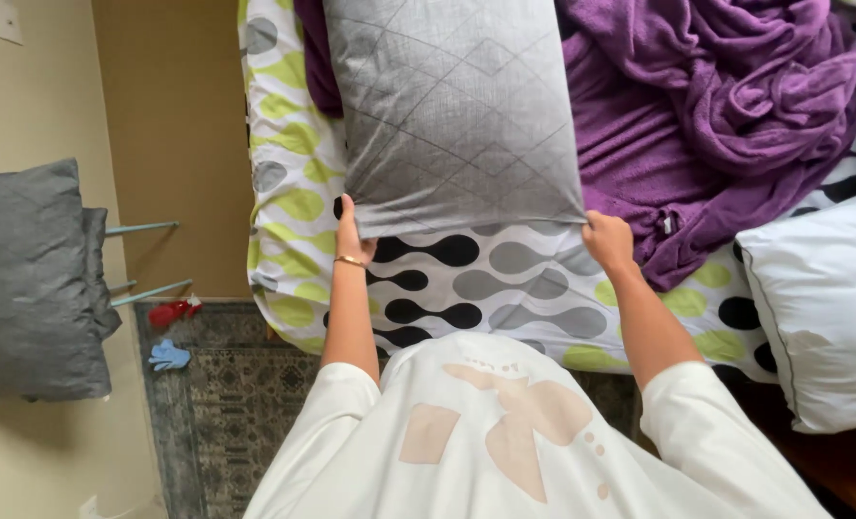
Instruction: The person inserts a white pillow into a gray pillowcase on a bed. They align the corners, pull the case over the pillow, and smooth the fabric to fit it properly.
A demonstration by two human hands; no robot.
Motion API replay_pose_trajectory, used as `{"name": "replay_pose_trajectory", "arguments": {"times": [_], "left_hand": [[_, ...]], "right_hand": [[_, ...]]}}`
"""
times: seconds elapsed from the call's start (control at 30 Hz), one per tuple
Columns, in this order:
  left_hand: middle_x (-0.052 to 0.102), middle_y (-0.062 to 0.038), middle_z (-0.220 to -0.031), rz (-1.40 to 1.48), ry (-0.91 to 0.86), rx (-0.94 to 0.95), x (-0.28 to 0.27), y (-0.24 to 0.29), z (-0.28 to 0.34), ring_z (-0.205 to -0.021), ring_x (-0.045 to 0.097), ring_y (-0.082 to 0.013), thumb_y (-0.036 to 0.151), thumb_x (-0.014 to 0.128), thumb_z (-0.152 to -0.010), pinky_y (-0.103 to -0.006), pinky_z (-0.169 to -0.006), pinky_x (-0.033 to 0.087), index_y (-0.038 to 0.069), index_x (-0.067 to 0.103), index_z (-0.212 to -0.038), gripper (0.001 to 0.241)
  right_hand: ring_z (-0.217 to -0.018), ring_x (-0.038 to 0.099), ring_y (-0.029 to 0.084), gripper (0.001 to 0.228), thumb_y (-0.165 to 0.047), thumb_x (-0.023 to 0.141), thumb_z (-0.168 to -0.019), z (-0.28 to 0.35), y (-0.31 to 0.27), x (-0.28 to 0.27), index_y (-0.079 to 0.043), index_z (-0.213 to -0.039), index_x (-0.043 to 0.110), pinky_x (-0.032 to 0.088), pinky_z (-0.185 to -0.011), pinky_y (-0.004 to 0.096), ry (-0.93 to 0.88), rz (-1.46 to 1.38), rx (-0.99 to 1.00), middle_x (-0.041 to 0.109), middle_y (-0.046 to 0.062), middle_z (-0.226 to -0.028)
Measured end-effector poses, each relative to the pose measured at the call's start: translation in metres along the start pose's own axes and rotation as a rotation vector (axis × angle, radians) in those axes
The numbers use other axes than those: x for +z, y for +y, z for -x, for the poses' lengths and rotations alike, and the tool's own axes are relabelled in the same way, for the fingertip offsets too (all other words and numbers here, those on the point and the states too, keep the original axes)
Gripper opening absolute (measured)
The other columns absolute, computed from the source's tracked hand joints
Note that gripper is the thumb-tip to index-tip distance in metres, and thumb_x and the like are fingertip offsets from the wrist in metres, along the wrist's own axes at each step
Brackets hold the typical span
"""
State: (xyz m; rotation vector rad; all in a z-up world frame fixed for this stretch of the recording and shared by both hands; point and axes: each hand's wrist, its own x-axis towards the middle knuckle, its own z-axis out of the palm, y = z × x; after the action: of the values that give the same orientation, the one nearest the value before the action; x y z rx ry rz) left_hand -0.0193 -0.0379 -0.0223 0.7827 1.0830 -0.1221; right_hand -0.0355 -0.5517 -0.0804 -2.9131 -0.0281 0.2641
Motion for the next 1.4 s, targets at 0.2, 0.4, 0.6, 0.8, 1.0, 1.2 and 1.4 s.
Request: {"name": "replay_pose_trajectory", "arguments": {"times": [0.2,0.4,0.6,0.8,1.0,1.2,1.4], "left_hand": [[0.075,-0.012,-0.098,-1.273,0.156,0.257,-0.062,-0.009,-0.043,-0.104,0.071,-0.0345,0.083,0.046,-0.094,-0.044,-0.097,0.054,0.015,0.077,-0.099,0.075],[0.073,-0.008,-0.113,-1.248,0.344,0.331,-0.06,-0.012,-0.045,-0.118,0.065,-0.0308,0.086,0.035,-0.096,-0.0449,-0.102,0.051,0.019,0.064,-0.11,0.075],[0.038,-0.02,-0.161,-1.251,-0.069,0.136,-0.014,0.002,0.016,-0.15,0.035,-0.0322,0.092,0.052,-0.087,-0.0474,-0.126,0.03,0.006,0.03,-0.16,0.114],[0.065,-0.005,-0.055,-1.169,-0.09,0.24,-0.059,-0.014,-0.037,-0.067,0.068,-0.0203,0.073,0.065,-0.091,-0.0361,-0.078,0.054,0.013,0.074,-0.079,0.062],[0.068,-0.015,-0.061,-1.285,-0.187,0.157,-0.107,0.003,-0.05,-0.072,0.071,-0.0251,0.077,0.065,-0.09,-0.0402,-0.084,0.052,-0.006,0.069,-0.095,0.083],[0.073,-0.009,-0.124,-1.724,0.001,0.142,-0.087,0.01,-0.112,-0.122,0.066,-0.0311,0.033,0.062,-0.076,-0.0471,-0.105,0.052,0.023,0.071,-0.128,0.054],[0.046,-0.023,-0.155,-0.998,0.04,0.389,0.064,0.077,-0.047,-0.147,0.039,-0.0391,0.09,0.042,-0.09,-0.0478,-0.125,0.03,0.009,0.043,-0.155,0.104]], "right_hand": [[-0.095,0.073,0.04,0.025,-0.037,0.056,-0.095,-0.011,-0.009,0.001,-0.02,-0.101,0.074,0.057,-0.088,0.051,-0.362,-0.046,0.104,0.076,0.016,-0.09],[-0.113,0.07,0.038,0.042,-0.054,0.059,-0.093,0.025,0.039,0.058,-0.024,-0.111,0.08,0.053,-0.102,0.051,-0.627,-0.28,0.318,0.081,0.008,-0.098],[-0.127,0.06,0.032,0.079,-0.072,0.069,-0.092,-0.024,-0.04,-0.02,-0.015,-0.145,0.056,0.044,-0.112,0.048,-0.347,-0.614,0.355,0.067,0.016,-0.133],[-0.105,0.068,0.043,0.046,-0.05,0.072,-0.091,-0.056,-0.065,-0.012,-0.005,-0.098,0.076,0.051,-0.091,0.054,-0.32,-0.478,0.225,0.075,0.02,-0.098],[-0.106,0.069,0.044,0.034,-0.039,0.064,-0.098,-0.023,-0.049,-0.044,-0.008,-0.104,0.076,0.053,-0.093,0.052,-0.438,-0.266,0.106,0.077,0.022,-0.098],[-0.12,0.067,0.037,0.048,-0.038,0.073,-0.083,-0.049,-0.02,-0.011,-0.022,-0.128,0.073,0.052,-0.104,0.05,-0.507,-0.165,0.223,0.075,0.015,-0.122],[-0.123,0.054,0.033,0.063,-0.033,0.06,-0.085,-0.121,-0.106,-0.084,-0.014,-0.145,0.057,0.047,-0.103,0.048,-0.217,-1.199,0.358,0.062,0.013,-0.135]]}}
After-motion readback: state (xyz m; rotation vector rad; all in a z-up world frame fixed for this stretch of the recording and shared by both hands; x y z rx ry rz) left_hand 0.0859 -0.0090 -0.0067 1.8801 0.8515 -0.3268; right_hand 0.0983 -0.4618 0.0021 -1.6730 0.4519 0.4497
